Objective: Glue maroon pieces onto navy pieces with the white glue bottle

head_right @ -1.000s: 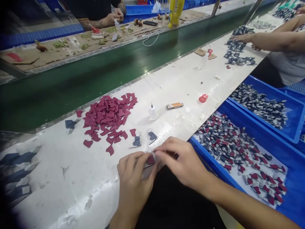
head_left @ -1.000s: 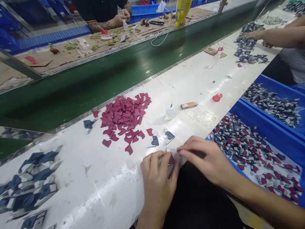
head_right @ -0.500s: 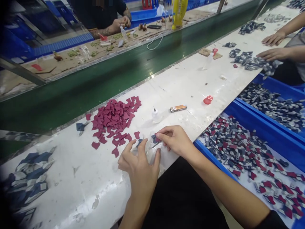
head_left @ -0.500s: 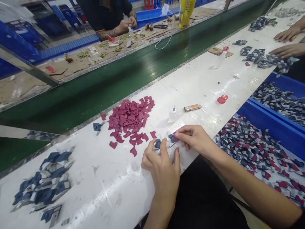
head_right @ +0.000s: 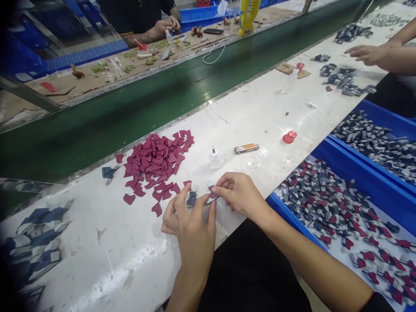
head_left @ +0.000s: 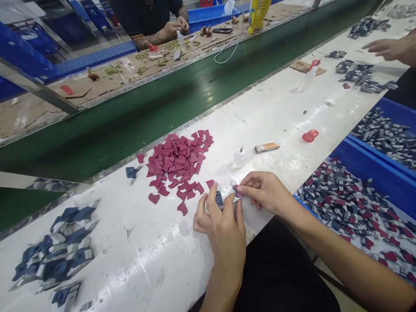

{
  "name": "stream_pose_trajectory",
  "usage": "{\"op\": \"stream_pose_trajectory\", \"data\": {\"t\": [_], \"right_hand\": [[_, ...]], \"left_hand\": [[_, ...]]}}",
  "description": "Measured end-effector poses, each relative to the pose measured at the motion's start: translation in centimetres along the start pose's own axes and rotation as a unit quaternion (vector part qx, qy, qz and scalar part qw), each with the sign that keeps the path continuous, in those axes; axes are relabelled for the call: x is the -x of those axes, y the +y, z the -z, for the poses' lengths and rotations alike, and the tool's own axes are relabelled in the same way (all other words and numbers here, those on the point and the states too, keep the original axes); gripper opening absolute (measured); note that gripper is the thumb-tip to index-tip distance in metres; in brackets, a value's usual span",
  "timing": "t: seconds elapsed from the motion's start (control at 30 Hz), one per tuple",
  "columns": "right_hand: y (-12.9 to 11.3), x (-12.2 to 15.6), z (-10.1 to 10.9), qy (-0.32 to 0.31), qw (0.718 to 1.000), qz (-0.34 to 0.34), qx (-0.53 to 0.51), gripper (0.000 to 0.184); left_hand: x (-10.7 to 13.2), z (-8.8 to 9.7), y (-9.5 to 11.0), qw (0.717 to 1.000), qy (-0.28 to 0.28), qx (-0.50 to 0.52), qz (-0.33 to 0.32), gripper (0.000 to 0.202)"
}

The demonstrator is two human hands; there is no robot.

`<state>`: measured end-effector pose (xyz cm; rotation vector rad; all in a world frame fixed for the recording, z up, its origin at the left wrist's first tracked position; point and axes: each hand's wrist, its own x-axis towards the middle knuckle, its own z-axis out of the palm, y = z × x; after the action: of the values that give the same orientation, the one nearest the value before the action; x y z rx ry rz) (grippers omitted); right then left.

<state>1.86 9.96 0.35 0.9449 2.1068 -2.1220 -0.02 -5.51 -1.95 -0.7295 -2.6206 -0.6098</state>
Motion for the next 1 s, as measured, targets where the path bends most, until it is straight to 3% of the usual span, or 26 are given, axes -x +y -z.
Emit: {"op": "stream_pose_trajectory", "data": {"t": [0.2, 0.43, 0.6, 0.9, 1.0], "right_hand": [[-0.4, 0.2, -0.3, 0.013, 0.999, 0.011, 0.047, 0.051], [-1.1, -0.1, 0.2, -0.019, 0.997, -0.024, 0.076, 0.048], [-1.6, -1.1, 0.3, -0.049, 0.990, -0.086, 0.096, 0.037], [-2.1, -2.2, 0.5, -0.095, 0.984, -0.065, 0.140, 0.047], [-2.2, -2.5, 0.7, -0.131, 0.977, -0.087, 0.144, 0.047]], "left_hand": [[0.0, 0.1, 0.0, 1.000, -0.005, 0.007, -0.004, 0.014], [0.3, 0.2, 0.1, 0.999, 0.040, 0.014, -0.028, 0.026], [0.6, 0.4, -0.2, 0.999, 0.019, 0.007, -0.033, 0.025], [0.3, 1.0, -0.2, 0.998, -0.028, 0.030, -0.042, 0.026], [0.0, 1.1, 0.2, 0.998, -0.029, 0.006, -0.052, 0.023]]}}
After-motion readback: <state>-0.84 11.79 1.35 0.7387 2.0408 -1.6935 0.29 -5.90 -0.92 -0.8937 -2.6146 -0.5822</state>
